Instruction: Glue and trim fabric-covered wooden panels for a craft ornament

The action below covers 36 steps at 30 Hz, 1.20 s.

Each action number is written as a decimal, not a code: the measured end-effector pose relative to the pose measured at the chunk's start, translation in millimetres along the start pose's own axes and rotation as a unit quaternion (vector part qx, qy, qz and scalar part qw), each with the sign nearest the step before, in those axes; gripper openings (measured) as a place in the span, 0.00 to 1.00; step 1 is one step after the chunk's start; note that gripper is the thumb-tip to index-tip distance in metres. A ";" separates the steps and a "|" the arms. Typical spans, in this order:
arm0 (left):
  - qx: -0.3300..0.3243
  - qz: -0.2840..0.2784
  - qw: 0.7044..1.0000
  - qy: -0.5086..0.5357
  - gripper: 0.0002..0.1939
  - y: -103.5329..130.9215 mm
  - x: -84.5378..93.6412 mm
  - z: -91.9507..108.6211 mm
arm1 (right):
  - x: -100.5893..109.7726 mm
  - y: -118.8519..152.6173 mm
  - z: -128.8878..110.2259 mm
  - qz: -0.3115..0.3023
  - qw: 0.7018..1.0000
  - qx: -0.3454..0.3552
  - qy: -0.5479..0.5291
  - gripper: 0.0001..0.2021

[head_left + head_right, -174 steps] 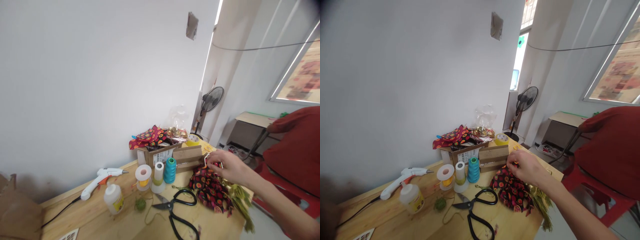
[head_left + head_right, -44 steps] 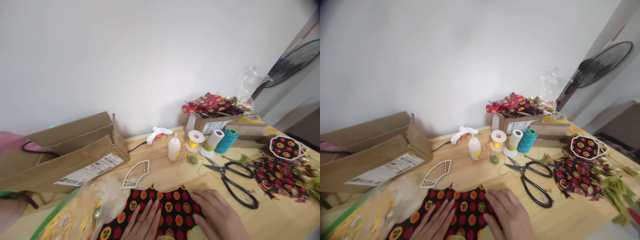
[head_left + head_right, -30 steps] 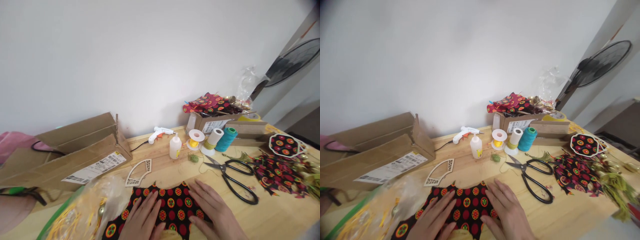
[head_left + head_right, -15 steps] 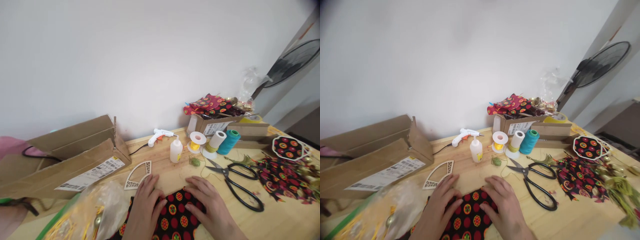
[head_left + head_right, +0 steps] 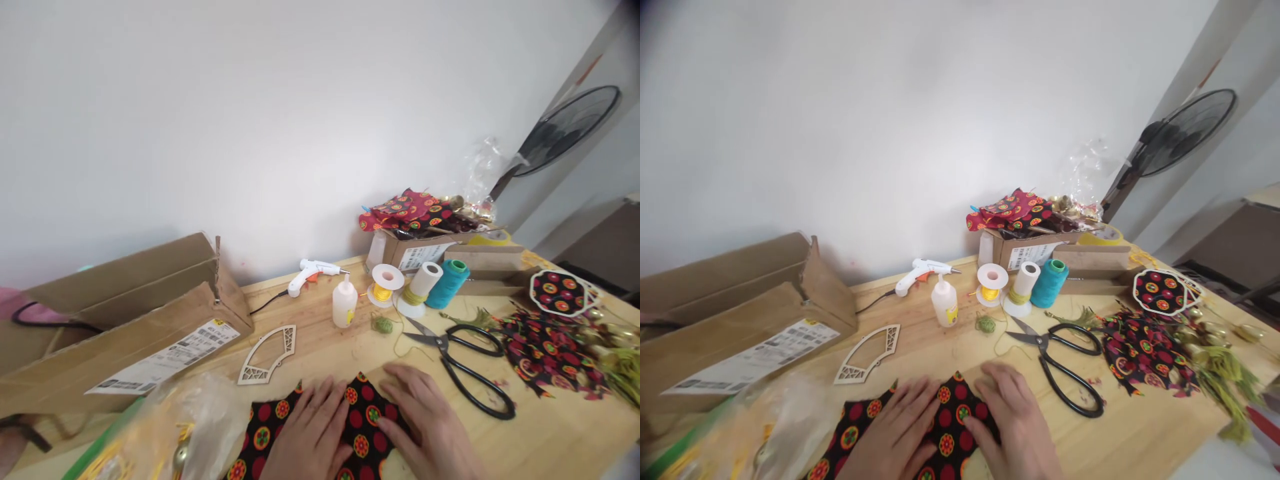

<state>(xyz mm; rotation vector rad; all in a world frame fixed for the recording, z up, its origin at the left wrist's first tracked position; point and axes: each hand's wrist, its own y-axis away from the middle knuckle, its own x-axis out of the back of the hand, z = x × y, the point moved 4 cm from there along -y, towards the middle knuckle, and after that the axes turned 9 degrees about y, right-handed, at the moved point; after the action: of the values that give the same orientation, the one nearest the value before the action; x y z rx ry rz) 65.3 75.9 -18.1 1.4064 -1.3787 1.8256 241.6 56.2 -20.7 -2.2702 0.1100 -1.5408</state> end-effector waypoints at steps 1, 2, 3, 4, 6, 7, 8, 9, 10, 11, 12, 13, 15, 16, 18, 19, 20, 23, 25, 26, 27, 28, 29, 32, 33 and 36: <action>0.006 -0.009 1.000 0.006 0.17 -0.2 -2.5 0.2 | 0.3 1.5 -3.4 -0.010 1.000 0.010 0.011 0.12; 0.023 -0.016 0.999 0.014 0.17 0.0 -4.5 -0.4 | 0.1 2.4 -6.3 -0.024 1.000 0.013 0.016 0.12; 0.040 -0.018 0.999 0.025 0.19 0.6 -5.5 -1.3 | -0.3 2.8 -8.5 -0.039 0.999 0.009 0.014 0.12; 0.058 -0.017 0.997 0.039 0.20 1.5 -5.8 -2.2 | -1.0 2.5 -10.0 -0.055 0.998 -0.002 0.004 0.11; 0.089 -0.010 0.993 0.071 0.24 3.3 -4.7 -4.1 | -2.9 0.3 -11.0 -0.088 0.995 -0.035 -0.021 0.10; 0.103 -0.008 0.991 0.087 0.27 4.1 -4.1 -5.2 | -4.0 -1.4 -10.6 -0.102 0.993 -0.054 -0.030 0.09; 0.115 -0.007 0.988 0.101 0.28 4.8 -3.6 -6.2 | -5.0 -3.4 -9.9 -0.116 0.990 -0.075 -0.035 0.09; 0.125 -0.006 0.986 0.111 0.29 5.3 -3.1 -7.0 | -6.1 -5.4 -9.1 -0.130 0.987 -0.093 -0.036 0.09; 0.131 -0.007 0.984 0.121 0.30 5.6 -2.9 -7.8 | -7.1 -7.3 -8.3 -0.143 0.983 -0.111 -0.033 0.08; 0.136 -0.009 0.982 0.131 0.30 5.8 -2.8 -8.5 | -7.6 -9.0 -7.8 -0.153 0.980 -0.126 -0.029 0.08; 0.141 -0.007 0.980 0.142 0.30 6.0 -2.4 -9.2 | -7.8 -10.4 -7.7 -0.160 0.977 -0.137 -0.026 0.08; 0.147 -0.006 0.977 0.156 0.30 6.2 -2.0 -10.0 | -7.6 -11.5 -8.2 -0.165 0.975 -0.144 -0.024 0.08; 0.170 -0.010 0.967 0.190 0.30 6.8 -1.3 -12.0 | -6.7 -12.3 -9.9 -0.171 0.973 -0.150 -0.025 0.08; 0.185 -0.017 0.960 0.209 0.30 7.1 -0.9 -12.8 | -6.2 -12.0 -10.8 -0.173 0.973 -0.152 -0.029 0.08; 0.212 -0.037 0.944 0.249 0.31 7.6 -0.1 -13.5 | -5.9 -10.4 -11.8 -0.172 0.971 -0.161 -0.042 0.08; 0.226 -0.048 0.935 0.270 0.32 7.9 0.2 -13.6 | -6.3 -9.3 -11.6 -0.169 0.969 -0.171 -0.054 0.09; 0.240 -0.053 0.924 0.293 0.33 8.2 0.9 -13.7 | -7.3 -8.0 -10.9 -0.168 0.966 -0.185 -0.072 0.09; 0.295 -0.049 0.879 0.372 0.36 9.4 2.5 -15.7 | -11.7 -6.7 -8.8 -0.165 0.939 -0.231 -0.192 0.08; 0.345 -0.029 0.826 0.445 0.36 9.6 3.3 -18.3 | -12.2 -9.9 -9.0 -0.152 0.904 -0.256 -0.308 0.09; 0.375 -0.018 0.787 0.489 0.34 9.4 3.3 -19.6 | -10.7 -12.9 -9.6 -0.140 0.885 -0.263 -0.358 0.10; 0.405 -0.009 0.743 0.533 0.32 8.7 3.2 -20.3 | -8.1 -16.7 -10.6 -0.128 0.868 -0.266 -0.399 0.10; 0.430 -0.001 0.695 0.576 0.28 7.4 3.4 -20.3 | -4.6 -20.9 -11.8 -0.117 0.855 -0.268 -0.430 0.11; 0.451 0.006 0.648 0.614 0.25 5.4 4.0 -19.5 | -0.6 -25.2 -13.2 -0.104 0.843 -0.268 -0.454 0.11; 0.488 0.037 0.535 0.689 0.13 -1.1 8.9 -15.8 | 10.7 -35.4 -17.9 -0.078 0.810 -0.277 -0.511 0.17; 0.495 0.055 0.508 0.703 0.11 -2.4 11.0 -14.8 | 12.9 -37.6 -20.4 -0.082 0.794 -0.276 -0.535 0.19; 0.504 0.116 0.459 0.722 0.11 -3.6 15.1 -13.3 | 15.3 -40.2 -29.2 -0.111 0.740 -0.252 -0.614 0.19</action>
<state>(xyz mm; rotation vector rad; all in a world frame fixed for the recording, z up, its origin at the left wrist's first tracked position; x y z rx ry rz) 56.6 86.0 -2.6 -0.5463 0.6053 2.7607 215.0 80.8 16.5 -3.3189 -0.1433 0.2655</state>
